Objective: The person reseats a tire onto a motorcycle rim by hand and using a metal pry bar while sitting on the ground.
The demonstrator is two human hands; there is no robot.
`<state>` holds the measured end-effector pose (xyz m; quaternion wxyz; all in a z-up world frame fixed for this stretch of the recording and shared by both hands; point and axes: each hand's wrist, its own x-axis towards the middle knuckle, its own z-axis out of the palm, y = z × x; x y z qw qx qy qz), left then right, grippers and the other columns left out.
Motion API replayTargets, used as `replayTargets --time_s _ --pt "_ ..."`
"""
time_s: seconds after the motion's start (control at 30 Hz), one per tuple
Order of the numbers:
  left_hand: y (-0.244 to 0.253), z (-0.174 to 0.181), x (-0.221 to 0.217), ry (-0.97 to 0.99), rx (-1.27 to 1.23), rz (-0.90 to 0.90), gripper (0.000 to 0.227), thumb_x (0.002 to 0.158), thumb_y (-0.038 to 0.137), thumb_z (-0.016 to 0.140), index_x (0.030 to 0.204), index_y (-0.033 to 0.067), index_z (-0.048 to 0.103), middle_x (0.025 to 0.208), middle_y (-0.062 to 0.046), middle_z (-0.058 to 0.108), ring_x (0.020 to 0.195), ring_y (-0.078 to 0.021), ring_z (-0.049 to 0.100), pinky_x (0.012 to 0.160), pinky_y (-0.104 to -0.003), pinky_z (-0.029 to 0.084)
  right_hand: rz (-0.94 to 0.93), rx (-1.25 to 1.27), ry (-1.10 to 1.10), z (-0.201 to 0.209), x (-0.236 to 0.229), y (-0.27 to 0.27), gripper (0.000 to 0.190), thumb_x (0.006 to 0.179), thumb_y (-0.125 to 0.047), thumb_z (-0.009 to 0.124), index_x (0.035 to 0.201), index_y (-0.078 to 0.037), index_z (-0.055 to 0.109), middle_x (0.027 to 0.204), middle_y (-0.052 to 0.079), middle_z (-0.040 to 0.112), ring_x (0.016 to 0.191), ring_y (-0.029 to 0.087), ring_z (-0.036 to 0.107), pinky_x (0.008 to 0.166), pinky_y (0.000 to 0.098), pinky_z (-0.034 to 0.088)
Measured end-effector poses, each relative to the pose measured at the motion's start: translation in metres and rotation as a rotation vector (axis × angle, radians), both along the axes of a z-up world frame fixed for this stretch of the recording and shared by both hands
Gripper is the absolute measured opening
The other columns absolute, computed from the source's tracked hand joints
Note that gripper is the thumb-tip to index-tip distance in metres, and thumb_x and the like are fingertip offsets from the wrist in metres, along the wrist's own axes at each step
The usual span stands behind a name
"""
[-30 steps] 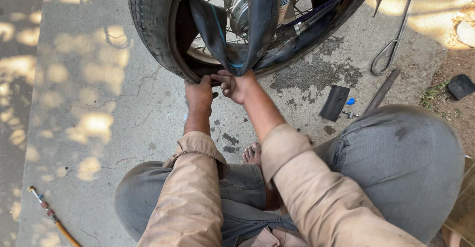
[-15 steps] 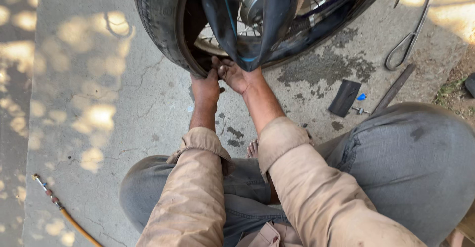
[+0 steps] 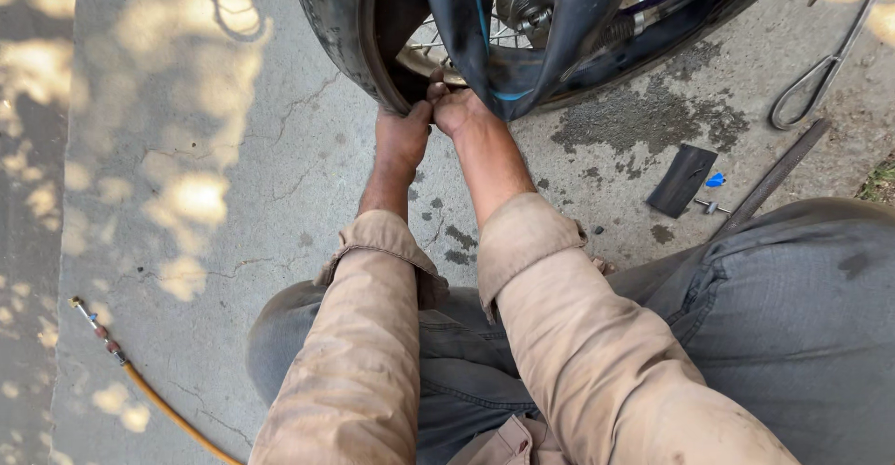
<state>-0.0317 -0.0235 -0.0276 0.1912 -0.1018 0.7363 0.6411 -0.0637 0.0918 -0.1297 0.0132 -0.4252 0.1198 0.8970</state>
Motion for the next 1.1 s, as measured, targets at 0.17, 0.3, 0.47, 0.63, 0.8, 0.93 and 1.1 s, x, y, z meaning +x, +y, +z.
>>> replayTargets --time_s 0.17,0.3,0.47,0.63,0.8,0.93,1.1 --pt "0.001 0.0 -0.001 0.059 0.108 0.001 0.041 0.09 -0.004 0.059 0.13 -0.002 0.059 0.12 -0.007 0.075 0.108 -0.0155 0.071 0.096 -0.031 0.057 -0.016 0.016 -0.041 0.003 0.012 -0.002 0.031 0.099 -0.038 0.058 0.103 -0.007 0.057 0.094 0.011 0.057 0.073 0.024 0.057 0.052 0.0321 0.045" --pt "0.005 0.002 -0.001 0.052 0.23 0.04 0.042 0.09 -0.004 0.06 0.132 -0.0014 0.055 0.119 -0.011 0.074 0.105 -0.0187 0.071 0.097 -0.034 0.057 0.154 -0.006 -0.008 0.018 0.013 0.012 0.039 0.1 -0.035 0.054 0.114 0.001 0.054 0.104 0.017 0.061 0.078 0.027 0.061 0.054 0.0311 0.048" --pt "0.009 0.032 0.002 -0.102 -0.053 0.011 0.045 0.09 0.002 0.058 0.135 0.004 0.058 0.12 -0.008 0.073 0.1 -0.0191 0.067 0.086 -0.037 0.054 0.226 -0.007 -0.072 0.054 0.023 0.02 0.054 0.105 -0.038 0.051 0.123 0.013 0.049 0.112 0.026 0.06 0.083 0.03 0.066 0.057 0.0249 0.054" --pt "0.006 0.028 0.003 -0.052 -0.039 0.022 0.041 0.09 0.002 0.06 0.131 0.0044 0.058 0.12 -0.006 0.074 0.109 -0.0171 0.069 0.095 -0.034 0.056 0.173 -0.004 -0.013 0.065 0.026 0.017 0.052 0.105 -0.038 0.049 0.126 0.01 0.048 0.115 0.024 0.059 0.082 0.028 0.066 0.06 0.0254 0.056" --pt "0.006 0.025 0.005 -0.034 -0.062 -0.011 0.039 0.091 0.005 0.064 0.129 0.0022 0.06 0.115 -0.008 0.075 0.102 -0.0163 0.071 0.087 -0.034 0.059 0.32 0.122 0.04 0.083 0.03 0.027 0.054 0.103 -0.039 0.049 0.126 0.01 0.052 0.114 0.022 0.064 0.081 0.028 0.071 0.057 0.0242 0.056" --pt "0.006 0.024 0.004 -0.091 -0.175 -0.014 0.044 0.087 0.009 0.064 0.13 0.004 0.055 0.101 -0.007 0.071 0.08 -0.0144 0.064 0.068 -0.033 0.055 0.296 0.106 0.087 0.083 0.034 0.029 0.057 0.103 -0.043 0.048 0.125 0.01 0.052 0.114 0.022 0.064 0.083 0.029 0.071 0.054 0.0229 0.054" --pt "0.002 0.011 -0.005 -0.044 -0.129 0.007 0.042 0.088 0.01 0.066 0.128 0.0001 0.056 0.095 -0.009 0.069 0.078 -0.0147 0.062 0.065 -0.033 0.054 0.222 0.035 0.147 0.052 0.031 0.02 0.051 0.103 -0.037 0.052 0.127 0.007 0.049 0.116 0.021 0.063 0.086 0.029 0.071 0.056 0.0246 0.054"
